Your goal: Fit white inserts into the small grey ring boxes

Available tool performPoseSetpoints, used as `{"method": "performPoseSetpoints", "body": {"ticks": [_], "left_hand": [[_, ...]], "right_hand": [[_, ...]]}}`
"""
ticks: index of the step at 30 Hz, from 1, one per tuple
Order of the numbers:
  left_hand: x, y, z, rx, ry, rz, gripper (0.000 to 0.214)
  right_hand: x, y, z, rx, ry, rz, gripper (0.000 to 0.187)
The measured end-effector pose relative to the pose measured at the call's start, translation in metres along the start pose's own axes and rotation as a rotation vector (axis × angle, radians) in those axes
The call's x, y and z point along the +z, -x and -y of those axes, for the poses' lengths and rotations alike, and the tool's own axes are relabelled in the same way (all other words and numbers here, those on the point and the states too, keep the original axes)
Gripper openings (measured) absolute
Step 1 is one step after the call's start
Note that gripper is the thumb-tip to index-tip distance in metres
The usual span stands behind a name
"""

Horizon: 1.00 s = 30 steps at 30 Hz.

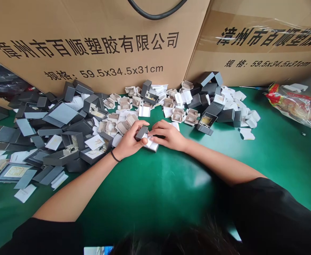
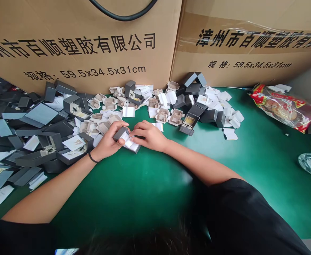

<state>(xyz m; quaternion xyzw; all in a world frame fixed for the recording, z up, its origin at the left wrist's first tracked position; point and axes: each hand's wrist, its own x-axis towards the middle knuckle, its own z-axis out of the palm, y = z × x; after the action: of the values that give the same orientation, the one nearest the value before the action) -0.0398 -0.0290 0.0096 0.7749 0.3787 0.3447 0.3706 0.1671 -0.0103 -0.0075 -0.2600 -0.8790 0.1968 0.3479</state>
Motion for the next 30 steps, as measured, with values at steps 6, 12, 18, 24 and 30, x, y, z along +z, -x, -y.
{"method": "performPoseSetpoints", "body": {"ticks": [6, 12, 18, 24, 30], "left_hand": [[0.000, 0.000, 0.001, -0.148, 0.004, -0.038, 0.068], [0.004, -0.001, 0.000, -0.085, -0.092, -0.077, 0.073], [0.006, 0.002, 0.001, -0.089, -0.097, -0.013, 0.074], [0.007, 0.003, -0.003, -0.127, -0.087, -0.010, 0.075], [0.008, 0.005, 0.000, -0.109, -0.084, -0.016, 0.071]], "right_hand": [[0.001, -0.002, 0.020, -0.011, -0.061, -0.022, 0.035], [0.002, -0.004, 0.029, -0.049, -0.094, 0.114, 0.056], [0.005, -0.004, 0.030, -0.021, -0.051, 0.175, 0.039], [0.000, -0.012, 0.029, -0.017, -0.152, 0.292, 0.027], [-0.004, -0.015, 0.030, 0.007, -0.146, 0.370, 0.029]]}}
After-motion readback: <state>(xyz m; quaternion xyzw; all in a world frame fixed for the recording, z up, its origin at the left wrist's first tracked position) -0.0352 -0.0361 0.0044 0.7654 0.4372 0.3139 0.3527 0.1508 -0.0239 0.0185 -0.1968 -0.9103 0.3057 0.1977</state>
